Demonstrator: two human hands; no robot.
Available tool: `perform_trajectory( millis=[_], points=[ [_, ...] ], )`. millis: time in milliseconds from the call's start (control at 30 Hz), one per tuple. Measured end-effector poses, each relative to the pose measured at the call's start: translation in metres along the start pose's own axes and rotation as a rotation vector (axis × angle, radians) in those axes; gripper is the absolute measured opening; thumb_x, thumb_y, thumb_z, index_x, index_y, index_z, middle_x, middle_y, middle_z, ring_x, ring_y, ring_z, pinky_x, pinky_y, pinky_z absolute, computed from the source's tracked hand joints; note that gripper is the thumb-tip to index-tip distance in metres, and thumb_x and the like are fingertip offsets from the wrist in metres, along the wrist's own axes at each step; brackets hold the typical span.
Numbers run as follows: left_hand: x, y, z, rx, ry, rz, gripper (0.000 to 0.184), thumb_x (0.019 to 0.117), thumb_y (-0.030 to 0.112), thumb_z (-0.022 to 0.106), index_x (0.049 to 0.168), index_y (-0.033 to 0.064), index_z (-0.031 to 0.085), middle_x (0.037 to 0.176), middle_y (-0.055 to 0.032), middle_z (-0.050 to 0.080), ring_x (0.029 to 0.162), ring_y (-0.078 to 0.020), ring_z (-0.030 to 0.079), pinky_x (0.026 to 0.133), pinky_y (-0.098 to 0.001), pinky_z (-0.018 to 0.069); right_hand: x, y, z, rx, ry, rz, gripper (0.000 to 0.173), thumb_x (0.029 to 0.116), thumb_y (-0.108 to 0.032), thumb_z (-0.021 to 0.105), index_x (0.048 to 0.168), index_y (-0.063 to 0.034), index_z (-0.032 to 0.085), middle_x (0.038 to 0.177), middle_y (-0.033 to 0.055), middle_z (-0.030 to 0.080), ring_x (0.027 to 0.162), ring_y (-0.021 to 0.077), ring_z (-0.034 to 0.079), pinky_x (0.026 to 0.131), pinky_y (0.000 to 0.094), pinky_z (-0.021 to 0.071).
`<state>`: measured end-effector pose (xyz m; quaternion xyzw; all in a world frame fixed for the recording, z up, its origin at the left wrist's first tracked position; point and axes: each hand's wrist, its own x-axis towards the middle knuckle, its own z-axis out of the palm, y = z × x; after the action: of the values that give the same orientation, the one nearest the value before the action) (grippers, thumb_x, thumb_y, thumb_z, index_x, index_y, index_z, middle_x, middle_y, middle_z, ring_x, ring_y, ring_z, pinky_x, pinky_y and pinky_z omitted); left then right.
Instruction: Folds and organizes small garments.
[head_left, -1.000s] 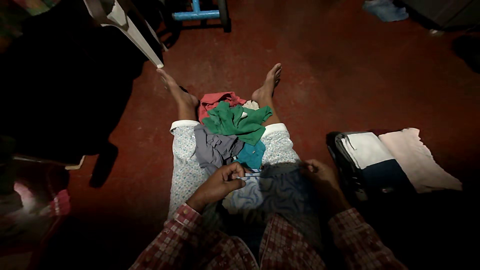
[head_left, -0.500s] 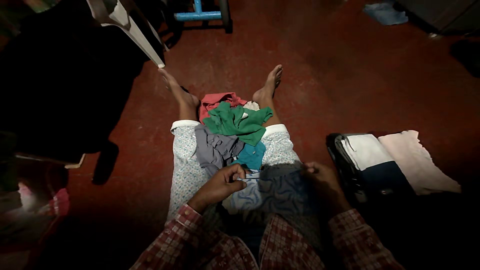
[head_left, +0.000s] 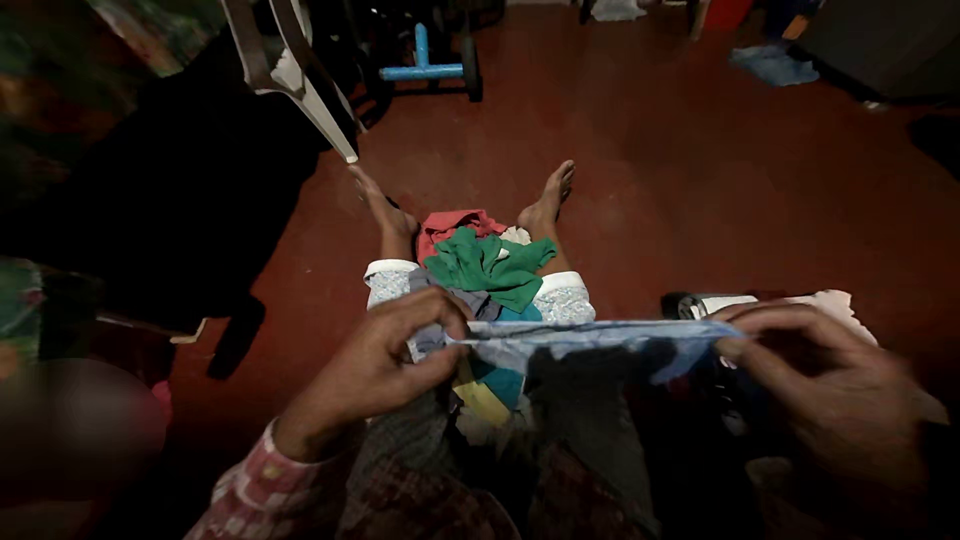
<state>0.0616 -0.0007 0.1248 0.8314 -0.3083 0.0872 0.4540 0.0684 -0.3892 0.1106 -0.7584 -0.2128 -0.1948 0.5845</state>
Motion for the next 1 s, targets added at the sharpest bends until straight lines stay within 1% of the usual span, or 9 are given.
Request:
perform_trajectory(
  millis=[100,233,333,433,600,700,833,933,1000],
  points=[
    [0.026,0.036,-0.028,0.182,0.141,0.158,0.005,0.0916,0.02,0.068,0.093,0.016,0.065,0.1,0.0067,0.069,0.098,-0.004,0.066,0.082,-0.0218,0.0573,0.027,-0.028,-0.004,-0.016,0.029,-0.143,0.014,0.0929,-0.02,0.072,0.107,-0.0209,0.069,0.104,-0.0089,0.073,0.088,0.0043,0.069,0.074,0.0196,0.0587],
    [0.046,0.057,-0.051,0.299,0.233,0.109,0.004,0.0865,0.017,0.068,0.088,0.0139,0.067,0.088,0.0082,0.067,0.074,0.0028,0.06,0.063,-0.0141,0.0507,0.06,-0.039,-0.012,0.007,0.002,-0.086,0.015,0.0899,-0.02,0.075,0.104,-0.0197,0.07,0.1,-0.0063,0.074,0.077,0.0044,0.068,0.064,0.0188,0.0572],
    [0.058,0.071,-0.058,0.291,0.297,0.086,0.005,0.0859,0.014,0.069,0.089,0.0131,0.065,0.088,0.0076,0.067,0.074,0.0013,0.062,0.065,-0.0155,0.0533,0.074,-0.046,-0.011,0.033,-0.06,-0.078,0.017,0.0893,-0.02,0.075,0.105,-0.0238,0.07,0.097,-0.009,0.073,0.072,0.0018,0.066,0.061,0.0171,0.0562],
    [0.07,0.067,-0.061,0.336,0.318,0.003,0.004,0.0842,0.011,0.067,0.086,0.0127,0.064,0.082,0.0081,0.066,0.074,0.0022,0.063,0.068,-0.0161,0.055,0.085,-0.051,-0.007,0.087,-0.119,0.06,0.014,0.0867,-0.013,0.073,0.099,-0.0199,0.072,0.085,-0.0055,0.071,0.061,0.0036,0.063,0.054,0.018,0.0548],
    [0.077,0.04,-0.048,0.244,0.272,-0.08,0.006,0.0844,0.008,0.067,0.085,0.0115,0.062,0.079,0.0037,0.065,0.065,-0.0024,0.06,0.057,-0.0199,0.0525,0.097,-0.038,-0.005,0.223,-0.131,0.183,0.015,0.093,-0.002,0.061,0.101,-0.0143,0.063,0.072,-0.0023,0.068,0.054,0.0082,0.064,0.054,0.0238,0.0596],
    [0.078,0.026,-0.036,0.242,0.257,-0.107,0.008,0.0877,0.008,0.069,0.095,0.0101,0.065,0.086,0.0024,0.067,0.071,-0.0039,0.063,0.064,-0.0226,0.0553,0.096,-0.021,-0.002,0.281,-0.133,0.233,0.016,0.0947,0.002,0.057,0.105,-0.0104,0.059,0.078,0.0041,0.074,0.066,0.0164,0.074,0.065,0.0304,0.0649],
    [0.059,0.024,-0.023,0.306,0.162,-0.038,0.028,0.0933,0.016,0.064,0.12,0.0107,0.071,0.107,0.003,0.07,0.095,-0.0036,0.066,0.084,-0.0251,0.0579,0.065,-0.019,-0.017,0.108,-0.141,0.095,0.016,0.0936,-0.013,0.067,0.108,-0.0178,0.062,0.099,-0.0027,0.074,0.082,0.0134,0.074,0.075,0.0304,0.0652],
    [0.021,0.027,-0.002,0.26,-0.026,0.044,0.026,0.0995,0.023,0.06,0.119,0.0142,0.074,0.105,0.0006,0.07,0.098,-0.0037,0.064,0.087,-0.0221,0.0541,0.017,-0.023,-0.04,-0.056,-0.26,0.044,0.016,0.0961,-0.027,0.069,0.11,-0.0227,0.063,0.109,-0.01,0.074,0.092,0.0038,0.071,0.078,0.0223,0.0606],
    [-0.012,0.029,0.019,0.15,-0.171,0.035,0.025,0.1029,0.024,0.057,0.119,0.0163,0.074,0.103,-0.002,0.068,0.095,-0.005,0.062,0.083,-0.0192,0.0526,-0.021,-0.021,-0.055,-0.116,-0.411,0.082,0.015,0.0984,-0.026,0.067,0.112,-0.0205,0.064,0.114,-0.009,0.073,0.1,0.0002,0.069,0.085,0.0197,0.0585]
  ],
)
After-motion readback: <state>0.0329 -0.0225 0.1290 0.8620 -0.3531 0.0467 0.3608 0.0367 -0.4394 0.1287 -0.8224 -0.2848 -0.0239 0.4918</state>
